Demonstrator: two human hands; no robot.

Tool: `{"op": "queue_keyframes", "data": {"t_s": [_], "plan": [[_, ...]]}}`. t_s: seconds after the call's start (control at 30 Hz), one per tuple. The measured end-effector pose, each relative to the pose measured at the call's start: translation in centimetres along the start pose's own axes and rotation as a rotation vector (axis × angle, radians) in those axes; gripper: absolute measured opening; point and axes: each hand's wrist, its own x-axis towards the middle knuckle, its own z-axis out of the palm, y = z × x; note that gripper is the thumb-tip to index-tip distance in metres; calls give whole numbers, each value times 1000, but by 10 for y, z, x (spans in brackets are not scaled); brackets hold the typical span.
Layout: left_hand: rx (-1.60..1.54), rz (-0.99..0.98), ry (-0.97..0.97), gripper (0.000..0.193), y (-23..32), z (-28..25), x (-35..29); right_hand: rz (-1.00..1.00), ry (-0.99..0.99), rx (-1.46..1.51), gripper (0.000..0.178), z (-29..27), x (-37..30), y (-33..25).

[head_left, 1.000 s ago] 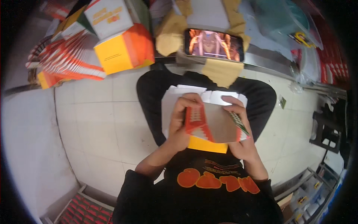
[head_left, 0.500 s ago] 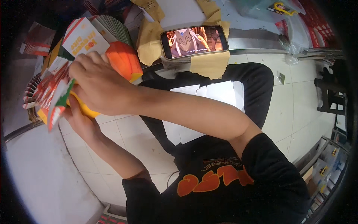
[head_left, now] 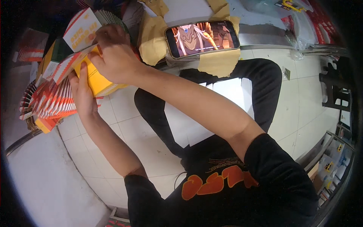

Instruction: The person sits on the floor and folds flat cardboard pieces into small takeaway boxes. They then move to a kitchen counter and use tongs to transfer fried chicken pieces from a metal tray to a heated display rack.

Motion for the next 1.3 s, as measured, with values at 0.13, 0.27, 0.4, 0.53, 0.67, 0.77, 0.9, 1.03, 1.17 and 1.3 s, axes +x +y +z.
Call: {"op": "queue_keyframes", "data": {"t_s": [0.13,0.27,0.4,0.53,0.67,0.77,0.9,1.03,1.17,1.3], "plan": [[-127,-54,-6,55,0,5,3,62,69,-22,41,4,10,1],[-214,-59,-18,57,-10,-3,6,365,-230,139,60,-7,29,-17],[-210,173,8,54,-22,0,7,-46,95,68,42,14,19,-6],[-142,160,67,52,-15,3,4,73,33,41,45,15,23,-7],[-69,76,9,52,9,2,27,452,-39,76,48,26,60,-6],[-41,20,56,53,24,4,33,487,8,10,50,37,71,-9],[-65,-28,-5,52,5,7,56,488,-35,-145,55,49,81,15],[3,-67,-20,60,-4,13,50,429,-135,80,64,18,62,29],[-11,-69,39,68,1,28,46,441,-70,-120,78,24,56,32],[96,-93,-15,74,1,26,50,465,-130,-207,83,28,63,36]]}}
